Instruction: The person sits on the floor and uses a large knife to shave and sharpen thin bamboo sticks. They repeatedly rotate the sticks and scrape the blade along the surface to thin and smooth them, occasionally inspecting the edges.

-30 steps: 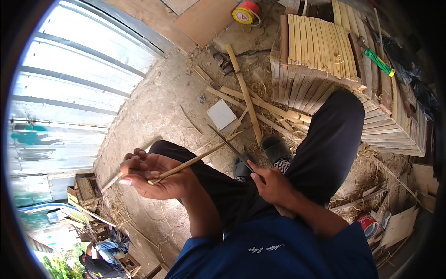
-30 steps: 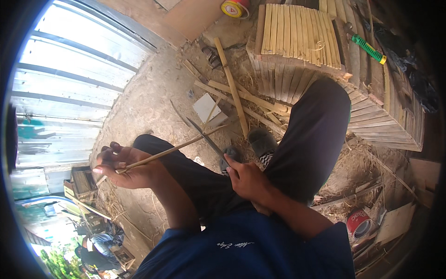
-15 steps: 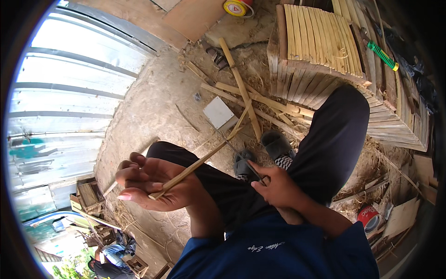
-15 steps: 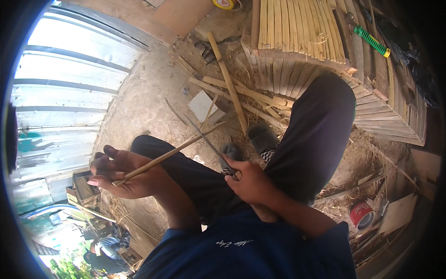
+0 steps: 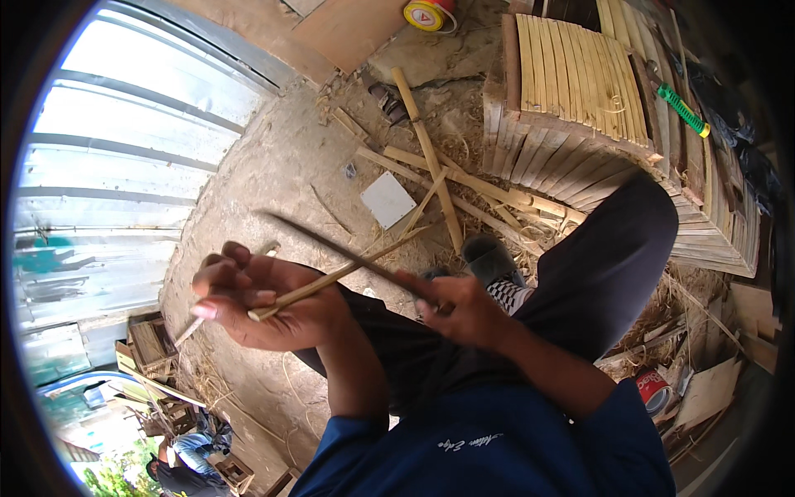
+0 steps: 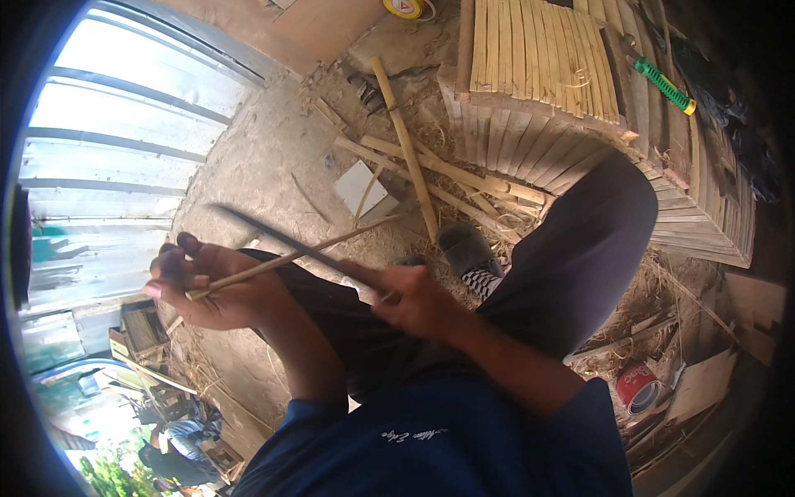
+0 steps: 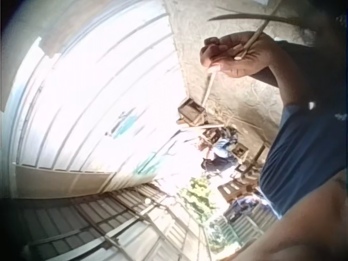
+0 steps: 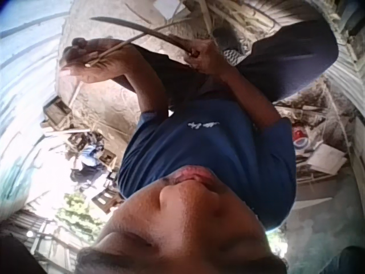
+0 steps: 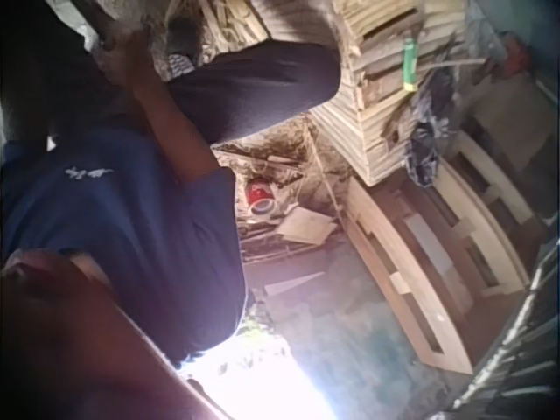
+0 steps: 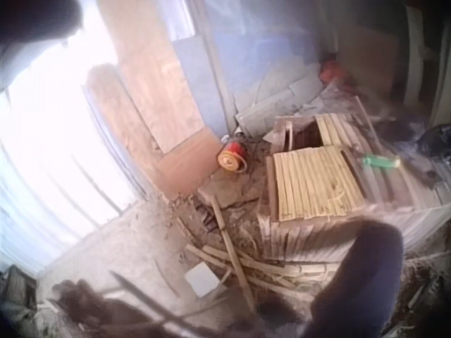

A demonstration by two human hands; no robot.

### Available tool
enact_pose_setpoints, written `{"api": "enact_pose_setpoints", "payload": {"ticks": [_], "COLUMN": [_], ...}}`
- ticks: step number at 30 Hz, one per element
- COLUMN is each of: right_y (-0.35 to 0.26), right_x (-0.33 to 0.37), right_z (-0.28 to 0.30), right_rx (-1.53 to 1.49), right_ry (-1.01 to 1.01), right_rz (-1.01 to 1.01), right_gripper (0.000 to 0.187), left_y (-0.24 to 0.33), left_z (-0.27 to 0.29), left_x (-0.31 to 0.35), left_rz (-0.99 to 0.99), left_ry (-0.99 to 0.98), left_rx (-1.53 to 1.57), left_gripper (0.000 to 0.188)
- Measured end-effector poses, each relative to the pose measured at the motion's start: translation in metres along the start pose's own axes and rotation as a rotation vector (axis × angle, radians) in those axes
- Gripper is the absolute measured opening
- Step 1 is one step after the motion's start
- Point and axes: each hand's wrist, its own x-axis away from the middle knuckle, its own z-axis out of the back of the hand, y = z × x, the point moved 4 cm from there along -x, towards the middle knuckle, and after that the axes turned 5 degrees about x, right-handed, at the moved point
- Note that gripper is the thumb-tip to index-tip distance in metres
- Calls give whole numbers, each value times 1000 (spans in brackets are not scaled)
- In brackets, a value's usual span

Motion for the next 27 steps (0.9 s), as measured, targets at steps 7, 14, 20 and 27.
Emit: {"api": "enact_pose_setpoints", "payload": {"ticks": [7,14,20,27], "right_y": [63,17,-8,110], "right_x": [8,18,-1,-2], "right_z": [-14,-8,-21,-23], "right_rx": [196,60,-39,208], "right_ry": [0,22,102,58], "right_rz": [-385,-407,51,-380], "right_gripper": [58,60,61,61], "left_y": [0,2,3,6], "left_z": [5,4,0,-2], "left_x": [-4,0,0,0], "left_rz": [-7,16,-12,10], "left_ry": [40,32,50,68], "left_rx": [-99,-2,-91,-20], "left_gripper": [44,41,42,51]}}
